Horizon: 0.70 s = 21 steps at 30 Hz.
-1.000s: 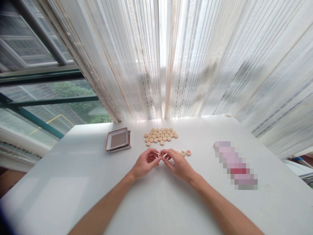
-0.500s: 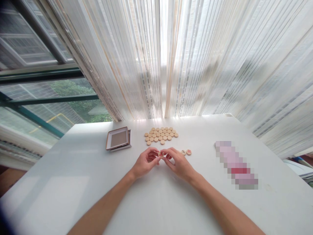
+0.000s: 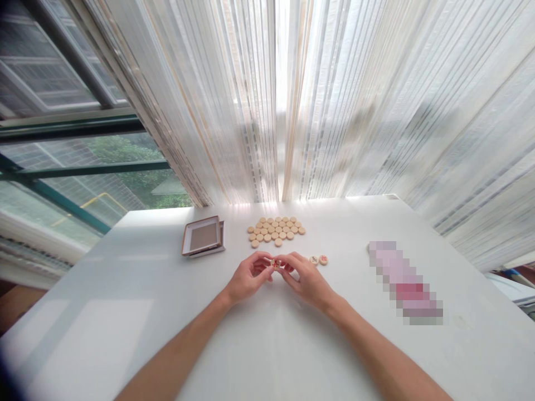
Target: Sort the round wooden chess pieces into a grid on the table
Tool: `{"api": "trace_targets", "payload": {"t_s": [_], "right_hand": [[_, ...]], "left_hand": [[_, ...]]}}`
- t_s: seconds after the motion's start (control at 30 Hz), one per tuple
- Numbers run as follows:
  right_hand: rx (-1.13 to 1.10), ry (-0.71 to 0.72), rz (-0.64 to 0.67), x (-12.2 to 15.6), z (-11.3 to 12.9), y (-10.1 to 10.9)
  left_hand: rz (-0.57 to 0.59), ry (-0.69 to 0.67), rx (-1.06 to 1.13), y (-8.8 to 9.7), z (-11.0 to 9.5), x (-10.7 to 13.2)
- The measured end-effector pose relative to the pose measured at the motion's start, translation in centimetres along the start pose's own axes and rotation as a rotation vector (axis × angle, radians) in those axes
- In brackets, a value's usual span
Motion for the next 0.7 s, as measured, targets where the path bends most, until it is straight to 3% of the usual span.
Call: {"api": "trace_targets", "payload": {"t_s": [0.7], "right_hand": [[0.02, -0.003, 0.019, -0.03, 0.36, -0.17]], "left_hand": [[-0.066, 0.07, 0.043, 0.31, 0.63, -0.18]]}}
Point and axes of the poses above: each hand's wrist, its own x-axis away from the middle knuckle, its own y-axis out of the back of the hand, z = x × y, the point moved 6 cm from there along -x, towards the middle knuckle, and after that the axes turned 1 degree about -z, right-handed, at the moved point
